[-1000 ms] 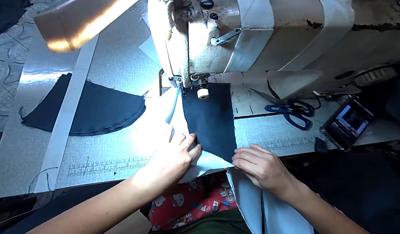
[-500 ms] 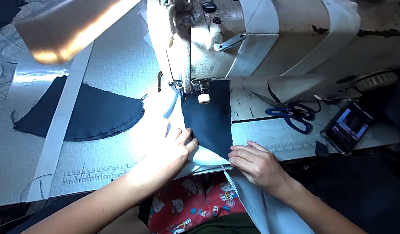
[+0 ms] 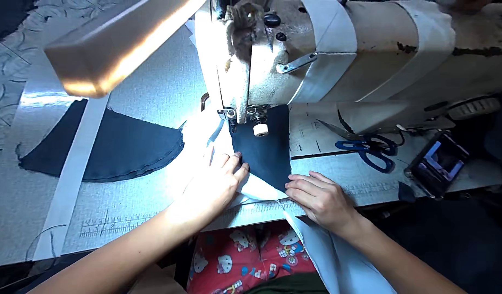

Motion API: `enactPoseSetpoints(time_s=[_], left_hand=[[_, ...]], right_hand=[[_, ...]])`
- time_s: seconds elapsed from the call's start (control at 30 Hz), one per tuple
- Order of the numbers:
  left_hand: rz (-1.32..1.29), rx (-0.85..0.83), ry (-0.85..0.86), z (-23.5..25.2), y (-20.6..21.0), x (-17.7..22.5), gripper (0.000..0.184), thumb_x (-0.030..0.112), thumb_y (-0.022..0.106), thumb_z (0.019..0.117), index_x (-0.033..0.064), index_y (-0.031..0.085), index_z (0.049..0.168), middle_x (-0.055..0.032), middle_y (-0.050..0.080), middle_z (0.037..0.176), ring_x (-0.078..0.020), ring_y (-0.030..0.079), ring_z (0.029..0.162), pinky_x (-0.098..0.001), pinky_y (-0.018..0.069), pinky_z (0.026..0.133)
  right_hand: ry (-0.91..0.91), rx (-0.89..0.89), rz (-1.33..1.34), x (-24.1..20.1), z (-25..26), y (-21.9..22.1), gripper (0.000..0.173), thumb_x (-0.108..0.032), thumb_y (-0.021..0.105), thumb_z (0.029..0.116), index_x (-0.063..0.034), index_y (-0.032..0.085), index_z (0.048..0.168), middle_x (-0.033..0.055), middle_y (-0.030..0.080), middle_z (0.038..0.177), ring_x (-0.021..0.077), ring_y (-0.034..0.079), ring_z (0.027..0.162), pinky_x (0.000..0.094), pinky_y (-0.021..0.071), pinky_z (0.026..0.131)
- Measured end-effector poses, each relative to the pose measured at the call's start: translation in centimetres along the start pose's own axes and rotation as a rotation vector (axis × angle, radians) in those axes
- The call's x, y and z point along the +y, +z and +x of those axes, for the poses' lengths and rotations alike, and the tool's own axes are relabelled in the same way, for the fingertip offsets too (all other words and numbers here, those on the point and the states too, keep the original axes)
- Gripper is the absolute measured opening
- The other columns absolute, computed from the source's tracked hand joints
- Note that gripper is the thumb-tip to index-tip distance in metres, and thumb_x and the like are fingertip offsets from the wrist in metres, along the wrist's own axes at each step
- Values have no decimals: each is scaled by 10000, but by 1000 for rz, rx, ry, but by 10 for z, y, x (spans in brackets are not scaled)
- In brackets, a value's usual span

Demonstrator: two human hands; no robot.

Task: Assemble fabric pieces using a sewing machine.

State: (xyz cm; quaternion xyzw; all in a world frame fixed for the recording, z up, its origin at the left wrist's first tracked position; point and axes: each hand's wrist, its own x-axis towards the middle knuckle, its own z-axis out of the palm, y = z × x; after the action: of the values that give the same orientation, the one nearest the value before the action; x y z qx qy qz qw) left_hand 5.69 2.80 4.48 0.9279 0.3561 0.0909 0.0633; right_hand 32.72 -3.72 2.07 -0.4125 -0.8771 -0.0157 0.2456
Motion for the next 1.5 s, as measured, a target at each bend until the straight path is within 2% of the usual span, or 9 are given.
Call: enactPoseSetpoints(time_s=[0.23, 0.3, 0.4, 0.53, 0.73, 0.9, 1.13, 1.27, 1.5], left_hand=[[68, -93, 0, 8, -9, -14, 466, 115, 790, 792, 109, 726, 1254, -188, 670, 1296, -393, 657, 1181, -744, 329, 1070], [49, -133, -5, 11, -13, -18, 466, 252, 774, 835, 96, 718, 1271, -198, 657, 1325, -415, 627, 1226, -753, 291, 1087], [9, -163, -30, 13, -14, -28, 832, 756, 400, 906, 86, 712, 1288, -198, 626, 1391, -439, 572, 1304, -787, 227, 1090], [48, -77, -16, 17, -11, -39, 1073, 897, 155, 847, 83, 750, 1212, -197, 657, 1342, -446, 586, 1277, -782, 259, 1070], [108, 42, 24, 20, -7, -38, 893, 744, 220, 961, 55, 780, 1056, -188, 699, 1247, -467, 580, 1266, -774, 291, 1056], [38, 70, 47, 14, 1, -20, 643, 462, 293, 1023, 42, 780, 1026, -146, 749, 1133, -413, 651, 1194, -785, 321, 1009], [130, 31, -45, 17, -2, -25, 553, 401, 364, 992, 53, 776, 1111, -147, 729, 1217, -410, 667, 1168, -812, 276, 1022], [131, -14, -37, 13, -9, -14, 353, 139, 547, 911, 68, 757, 1186, -166, 701, 1267, -460, 631, 1206, -828, 271, 1017], [73, 65, -17, 2, 0, 6, 311, 11, 554, 817, 62, 792, 1010, -99, 759, 1126, -408, 663, 1185, -804, 336, 970]], right_hand=[[-12, 30, 5, -1, 9, 8, 200, -69, 559, 972, -92, 725, 864, 53, 785, 948, 225, 748, 1030, 352, 587, 884], [-16, 37, 9, -2, 12, 10, 203, -41, 554, 958, -87, 721, 852, 59, 785, 947, 226, 749, 1023, 351, 588, 872], [-18, 53, 7, -5, 16, 15, 207, -41, 549, 965, -82, 718, 853, 63, 778, 934, 229, 748, 1004, 353, 588, 857], [-19, 58, -13, -10, 24, 21, 207, -34, 540, 968, -76, 704, 849, 70, 761, 908, 247, 745, 980, 390, 592, 848], [-27, 46, 4, -17, 39, 27, 189, -32, 558, 951, -90, 689, 828, 52, 720, 852, 250, 710, 1054, 496, 493, 1030], [-39, 74, 22, -20, 48, 33, 196, -13, 560, 945, -78, 684, 807, 57, 714, 828, 237, 722, 1002, 495, 502, 1015], [-26, 88, -6, -20, 59, 41, 185, -5, 569, 929, -73, 690, 806, 56, 706, 831, 239, 717, 1009, 512, 492, 1028], [-25, 88, -12, -19, 65, 44, 169, -13, 577, 924, -64, 702, 823, 68, 724, 860, 243, 732, 986, 518, 520, 988], [-28, 94, -4, -17, 76, 49, 159, -8, 597, 927, -50, 726, 845, 83, 727, 879, 257, 733, 942, 478, 567, 870]])
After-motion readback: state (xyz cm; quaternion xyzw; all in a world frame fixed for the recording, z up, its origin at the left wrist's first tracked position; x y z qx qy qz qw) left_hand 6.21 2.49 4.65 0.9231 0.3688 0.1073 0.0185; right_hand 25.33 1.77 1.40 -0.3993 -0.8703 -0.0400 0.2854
